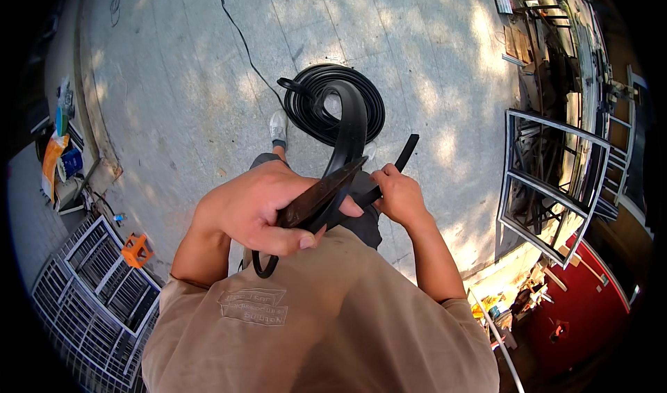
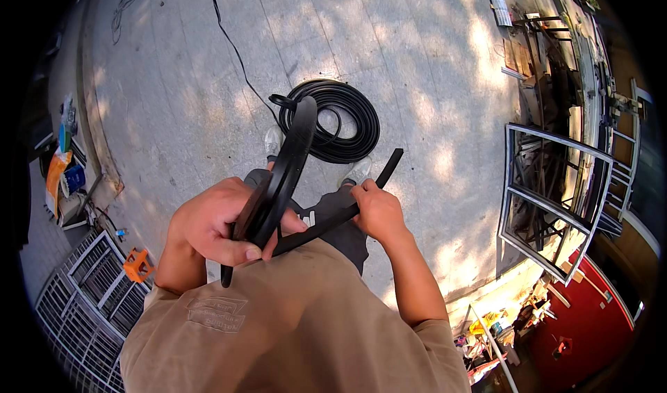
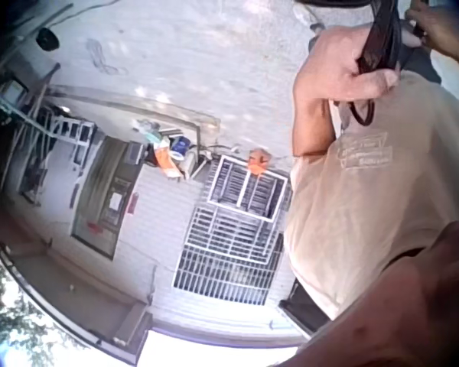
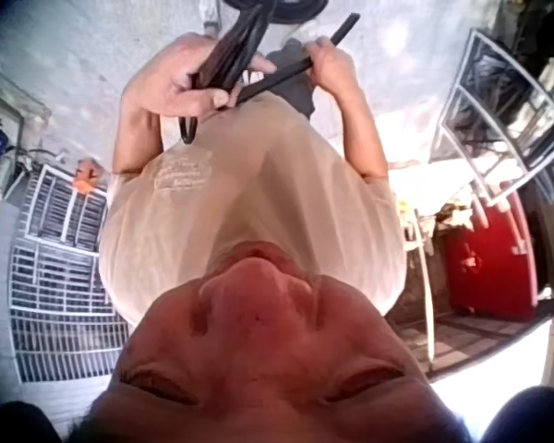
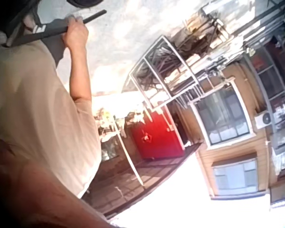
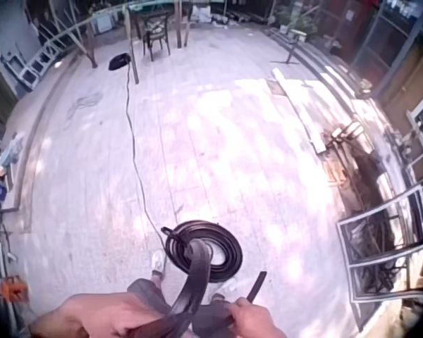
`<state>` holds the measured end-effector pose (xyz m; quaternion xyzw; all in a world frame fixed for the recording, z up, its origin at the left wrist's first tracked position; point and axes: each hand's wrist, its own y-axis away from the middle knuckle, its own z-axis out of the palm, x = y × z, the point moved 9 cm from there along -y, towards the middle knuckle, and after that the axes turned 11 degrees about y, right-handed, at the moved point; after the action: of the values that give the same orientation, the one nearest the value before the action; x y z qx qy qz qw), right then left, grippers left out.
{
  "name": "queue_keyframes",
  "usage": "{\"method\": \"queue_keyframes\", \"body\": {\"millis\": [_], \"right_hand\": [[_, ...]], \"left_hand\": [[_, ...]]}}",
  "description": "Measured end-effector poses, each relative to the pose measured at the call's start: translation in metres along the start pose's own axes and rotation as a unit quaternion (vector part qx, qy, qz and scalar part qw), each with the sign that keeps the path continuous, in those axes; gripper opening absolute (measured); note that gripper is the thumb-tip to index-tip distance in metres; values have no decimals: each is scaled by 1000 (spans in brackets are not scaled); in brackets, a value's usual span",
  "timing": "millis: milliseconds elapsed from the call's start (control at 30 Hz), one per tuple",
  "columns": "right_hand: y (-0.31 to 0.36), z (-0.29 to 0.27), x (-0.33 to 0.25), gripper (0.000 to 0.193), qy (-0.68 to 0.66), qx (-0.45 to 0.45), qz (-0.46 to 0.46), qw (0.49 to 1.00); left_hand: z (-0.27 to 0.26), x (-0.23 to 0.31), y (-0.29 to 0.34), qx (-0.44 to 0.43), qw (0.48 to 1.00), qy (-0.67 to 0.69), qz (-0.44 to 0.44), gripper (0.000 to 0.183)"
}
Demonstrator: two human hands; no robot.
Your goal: The person uses a caulking gun to apply sealant to a metal structure, then uses shears to cut a length of rubber molding from a coil.
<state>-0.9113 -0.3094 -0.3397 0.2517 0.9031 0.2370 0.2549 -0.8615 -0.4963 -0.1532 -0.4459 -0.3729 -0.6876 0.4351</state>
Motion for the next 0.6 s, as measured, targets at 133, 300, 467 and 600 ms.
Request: {"method": "queue_keyframes", "body": {"millis": [133, 300, 467, 600], "right_hand": [[20, 20, 37, 36, -26, 8, 45, 999], [32, 44, 58, 38, -13, -14, 58, 998], [19, 77, 58, 35, 11, -47, 59, 997], [-12, 83, 48, 27, 18, -66, 35, 997]], "left_hand": [[44, -23, -44, -106, 992, -44, -45, 47], [74, -48, -67, -167, 982, -90, -9, 46], [29, -72, -60, -79, 995, 43, -41, 48], [-52, -151, -21, 172, 953, 202, -146, 48]]}}
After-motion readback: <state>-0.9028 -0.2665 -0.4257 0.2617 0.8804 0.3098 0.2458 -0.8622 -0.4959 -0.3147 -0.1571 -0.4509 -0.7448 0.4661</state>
